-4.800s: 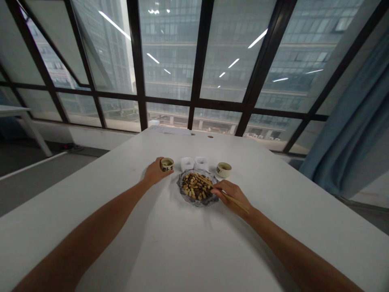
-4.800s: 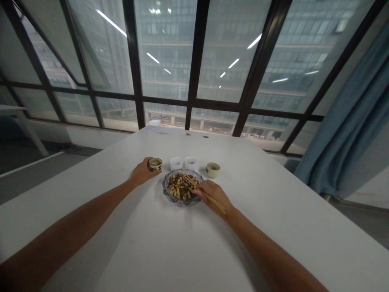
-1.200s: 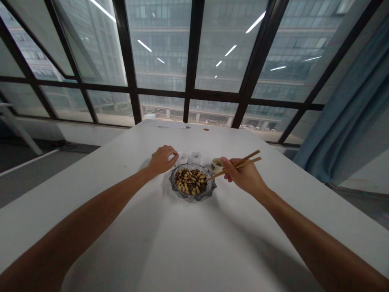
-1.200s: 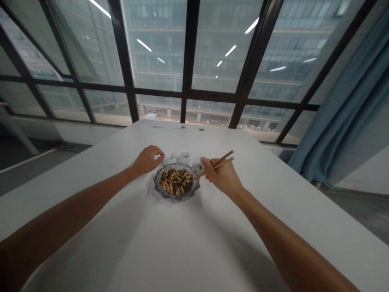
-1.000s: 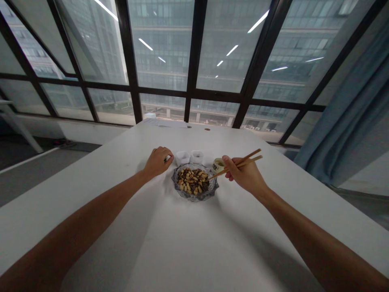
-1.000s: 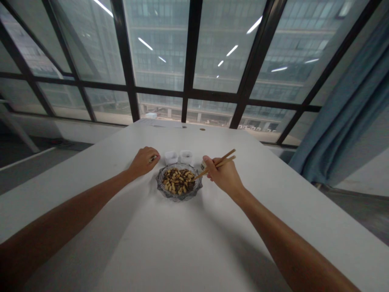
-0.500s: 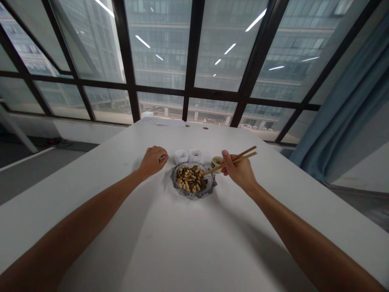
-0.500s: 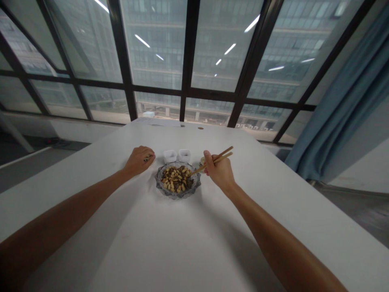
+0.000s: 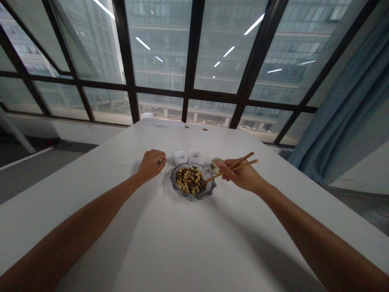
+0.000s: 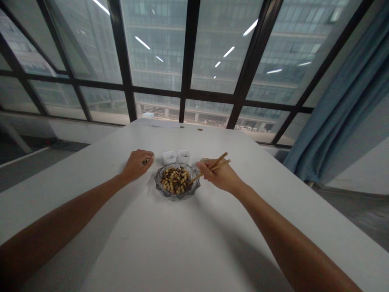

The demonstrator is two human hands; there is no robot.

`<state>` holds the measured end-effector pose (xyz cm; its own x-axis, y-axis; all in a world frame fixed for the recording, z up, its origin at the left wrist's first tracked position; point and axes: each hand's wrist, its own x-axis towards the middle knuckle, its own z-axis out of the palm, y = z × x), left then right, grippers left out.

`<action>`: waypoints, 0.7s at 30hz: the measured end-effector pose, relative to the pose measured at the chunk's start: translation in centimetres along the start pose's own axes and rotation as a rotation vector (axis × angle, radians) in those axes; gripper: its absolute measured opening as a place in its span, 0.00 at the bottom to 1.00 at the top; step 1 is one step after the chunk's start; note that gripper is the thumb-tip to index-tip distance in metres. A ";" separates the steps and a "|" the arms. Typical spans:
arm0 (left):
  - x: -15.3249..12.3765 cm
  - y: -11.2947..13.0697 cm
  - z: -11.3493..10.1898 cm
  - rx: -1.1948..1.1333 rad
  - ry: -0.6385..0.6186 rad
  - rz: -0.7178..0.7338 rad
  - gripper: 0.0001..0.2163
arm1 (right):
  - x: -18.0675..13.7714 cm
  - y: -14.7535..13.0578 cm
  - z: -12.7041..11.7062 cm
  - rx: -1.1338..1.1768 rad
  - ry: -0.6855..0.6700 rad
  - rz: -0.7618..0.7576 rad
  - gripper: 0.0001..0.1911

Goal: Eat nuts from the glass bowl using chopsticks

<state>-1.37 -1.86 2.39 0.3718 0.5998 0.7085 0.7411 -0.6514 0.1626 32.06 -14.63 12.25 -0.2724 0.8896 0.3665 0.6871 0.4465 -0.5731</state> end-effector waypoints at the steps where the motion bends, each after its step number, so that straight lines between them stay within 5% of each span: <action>1: 0.0 0.0 0.0 -0.006 0.011 -0.006 0.08 | 0.0 0.1 0.1 0.000 -0.021 -0.014 0.31; 7: -0.1 -0.2 -0.2 -0.007 0.079 -0.076 0.08 | 0.0 0.7 0.5 0.040 -0.053 0.000 0.30; 10: -0.3 -0.7 -0.1 0.015 0.126 -0.165 0.08 | 0.2 1.2 0.5 0.182 0.056 0.087 0.33; 15: -0.7 -2.4 1.1 -0.036 0.193 -0.371 0.23 | 0.4 2.8 0.9 0.394 0.330 0.245 0.37; 21: -1.1 -3.9 2.6 -0.170 0.078 -0.534 0.34 | -0.1 3.9 2.2 0.436 0.362 0.259 0.37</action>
<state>-3.19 1.18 -0.83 -0.0774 0.8350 0.5447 0.7119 -0.3363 0.6166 33.30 -12.72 8.40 0.1647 0.9196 0.3566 0.3409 0.2862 -0.8955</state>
